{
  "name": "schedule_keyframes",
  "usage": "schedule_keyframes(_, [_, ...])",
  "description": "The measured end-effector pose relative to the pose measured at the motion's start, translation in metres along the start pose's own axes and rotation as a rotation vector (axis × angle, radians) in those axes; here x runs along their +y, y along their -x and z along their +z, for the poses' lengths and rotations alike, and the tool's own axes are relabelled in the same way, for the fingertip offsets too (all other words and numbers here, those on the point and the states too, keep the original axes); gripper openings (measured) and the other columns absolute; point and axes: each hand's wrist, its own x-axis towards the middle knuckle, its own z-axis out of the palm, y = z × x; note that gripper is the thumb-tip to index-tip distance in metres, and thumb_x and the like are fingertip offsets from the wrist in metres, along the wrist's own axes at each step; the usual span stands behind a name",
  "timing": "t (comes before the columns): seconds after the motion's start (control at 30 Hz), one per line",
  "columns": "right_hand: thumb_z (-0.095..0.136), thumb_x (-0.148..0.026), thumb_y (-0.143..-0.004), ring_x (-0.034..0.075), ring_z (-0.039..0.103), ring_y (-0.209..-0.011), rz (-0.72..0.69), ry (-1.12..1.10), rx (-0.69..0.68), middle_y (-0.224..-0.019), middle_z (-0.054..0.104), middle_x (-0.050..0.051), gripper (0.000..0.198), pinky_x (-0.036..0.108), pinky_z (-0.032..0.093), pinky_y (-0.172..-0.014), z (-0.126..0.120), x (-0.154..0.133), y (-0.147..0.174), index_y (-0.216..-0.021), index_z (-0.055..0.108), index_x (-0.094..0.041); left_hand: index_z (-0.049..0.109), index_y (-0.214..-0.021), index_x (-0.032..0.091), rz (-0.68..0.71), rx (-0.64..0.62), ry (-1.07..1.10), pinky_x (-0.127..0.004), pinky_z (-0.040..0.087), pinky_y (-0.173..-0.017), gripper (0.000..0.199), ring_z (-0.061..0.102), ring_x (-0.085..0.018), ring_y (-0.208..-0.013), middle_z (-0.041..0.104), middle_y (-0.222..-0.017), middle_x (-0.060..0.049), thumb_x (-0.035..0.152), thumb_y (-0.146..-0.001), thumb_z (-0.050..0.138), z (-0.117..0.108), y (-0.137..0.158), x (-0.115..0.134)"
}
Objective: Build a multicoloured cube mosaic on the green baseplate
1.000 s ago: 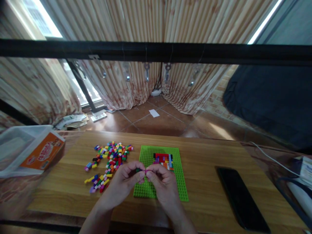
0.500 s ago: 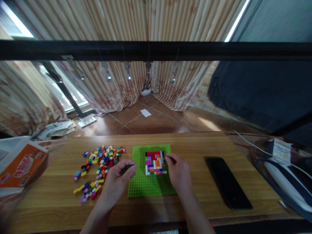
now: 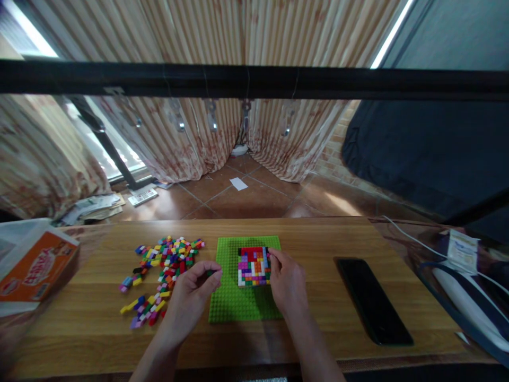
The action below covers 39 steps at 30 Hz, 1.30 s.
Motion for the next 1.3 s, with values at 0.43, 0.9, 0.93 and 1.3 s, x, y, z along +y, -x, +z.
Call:
schedule_keyframes(0.43, [0.053,-0.044,-0.085,0.027,0.073,-0.083,0.138,-0.085,-0.013,-0.092,0.079,0.012,0.040,0.039,0.055,-0.075,0.001,0.004,-0.005,-0.104,0.075,-0.016,0.067,-0.084,0.016,0.018,-0.009,-0.023,-0.022,0.036,-0.056,0.018,0.046,-0.012,-0.062,0.055,-0.068,0.001,0.034,-0.080,0.067,0.000,0.002,-0.006])
schedule_keyframes(0.9, [0.062,-0.044,-0.076,0.027,0.073,-0.078,0.196,-0.189,0.011,-0.085,0.078,0.013,0.037,0.039,0.056,-0.074,0.004,0.009,-0.013,-0.092,0.077,-0.015,0.066,-0.084,0.015,0.005,-0.030,-0.037,-0.022,0.035,-0.057,0.020,0.045,-0.012,-0.063,0.053,-0.068,0.002,0.034,-0.081,0.064,0.001,0.002,-0.003])
schedule_keyframes(0.93, [0.062,-0.044,-0.076,0.027,0.073,-0.077,0.200,-0.194,0.009,-0.085,0.078,0.013,0.036,0.039,0.056,-0.073,0.005,0.010,-0.014,-0.091,0.078,-0.015,0.065,-0.084,0.015,0.003,-0.034,-0.044,-0.022,0.035,-0.057,0.020,0.044,-0.012,-0.063,0.052,-0.068,0.002,0.035,-0.081,0.064,0.001,0.002,-0.003])
schedule_keyframes(1.3, [0.063,-0.044,-0.076,0.026,0.072,-0.077,0.192,-0.264,-0.039,-0.084,0.079,0.010,0.033,0.038,0.055,-0.073,0.009,0.016,-0.015,-0.086,0.079,-0.018,0.065,-0.084,0.015,0.037,-0.045,-0.124,-0.023,0.036,-0.058,0.019,0.047,-0.013,-0.065,0.055,-0.071,0.000,0.034,-0.083,0.061,0.003,0.002,-0.007])
